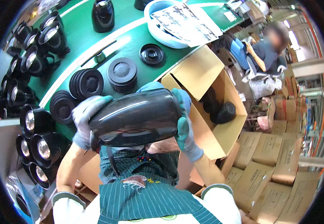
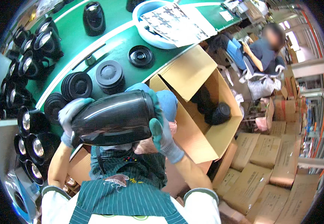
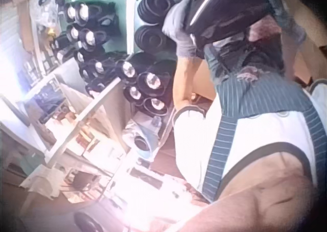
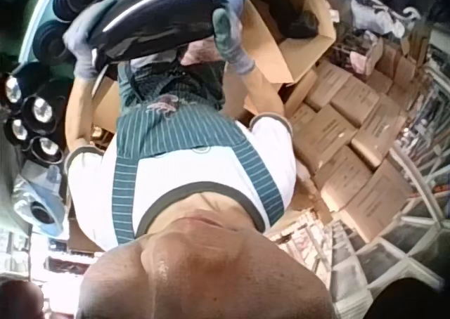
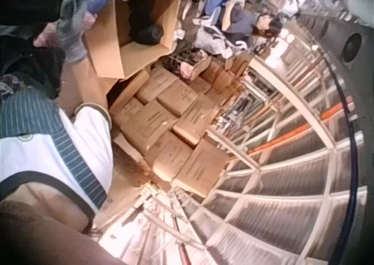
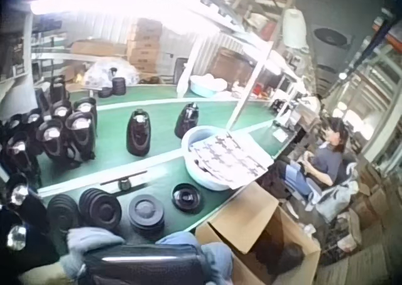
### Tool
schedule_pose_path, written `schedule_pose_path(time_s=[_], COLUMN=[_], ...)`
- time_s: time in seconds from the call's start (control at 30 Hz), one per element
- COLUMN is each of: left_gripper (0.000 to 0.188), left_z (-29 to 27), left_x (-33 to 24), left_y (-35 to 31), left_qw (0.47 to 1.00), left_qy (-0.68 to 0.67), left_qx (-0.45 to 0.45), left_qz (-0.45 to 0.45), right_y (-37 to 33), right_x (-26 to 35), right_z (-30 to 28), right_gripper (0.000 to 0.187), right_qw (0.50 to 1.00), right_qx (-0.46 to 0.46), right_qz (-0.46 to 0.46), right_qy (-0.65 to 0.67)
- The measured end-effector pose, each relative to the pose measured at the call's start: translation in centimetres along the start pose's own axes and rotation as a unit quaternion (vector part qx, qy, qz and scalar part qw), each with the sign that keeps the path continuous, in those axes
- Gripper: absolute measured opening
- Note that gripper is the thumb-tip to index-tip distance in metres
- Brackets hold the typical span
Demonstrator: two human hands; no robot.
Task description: The person assembles black kettles by inserting a metal rod into the base and attaching a lid. They handle each kettle one at a time, place the assembled units on a green table, and repeat the process.
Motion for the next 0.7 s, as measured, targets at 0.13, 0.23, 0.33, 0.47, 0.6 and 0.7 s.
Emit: schedule_pose_path(time_s=[0.13,0.23,0.33,0.47,0.6,0.7], left_gripper=[0.037,0.034,0.033,0.025,0.024,0.031], left_z=[-3.2,-3.3,-2.6,-1.7,-0.5,1.5], left_x=[-3.9,-1.3,-2.2,-4.2,-3.0,0.5], left_y=[2.0,1.4,0.8,1.1,1.0,-1.2], left_qw=[0.97,0.986,0.986,0.982,0.999,0.966], left_qy=[0.14,0.067,0.056,0.081,-0.024,-0.171], left_qx=[-0.042,-0.086,-0.079,-0.035,-0.021,0.022], left_qz=[0.196,0.13,0.137,0.168,0.04,-0.192], right_y=[-0.4,2.9,5.8,6.4,5.5,5.2], right_x=[1.0,5.6,8.2,7.5,8.4,9.8], right_z=[0.6,0.7,0.2,0.4,1.4,0.3], right_gripper=[0.077,0.077,0.071,0.061,0.067,0.082], right_qw=[0.992,0.937,0.877,0.972,0.947,0.982], right_qx=[0.103,0.112,0.04,0.065,-0.071,-0.078], right_qz=[0.014,0.123,0.264,0.09,0.158,-0.043], right_qy=[0.068,0.307,0.399,0.208,0.27,0.164])
Point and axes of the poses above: each hand's wrist, its own y-axis towards the middle knuckle, its own z-axis out of the palm, x = y × z, the point moved 3 cm from there along y, towards the middle knuckle
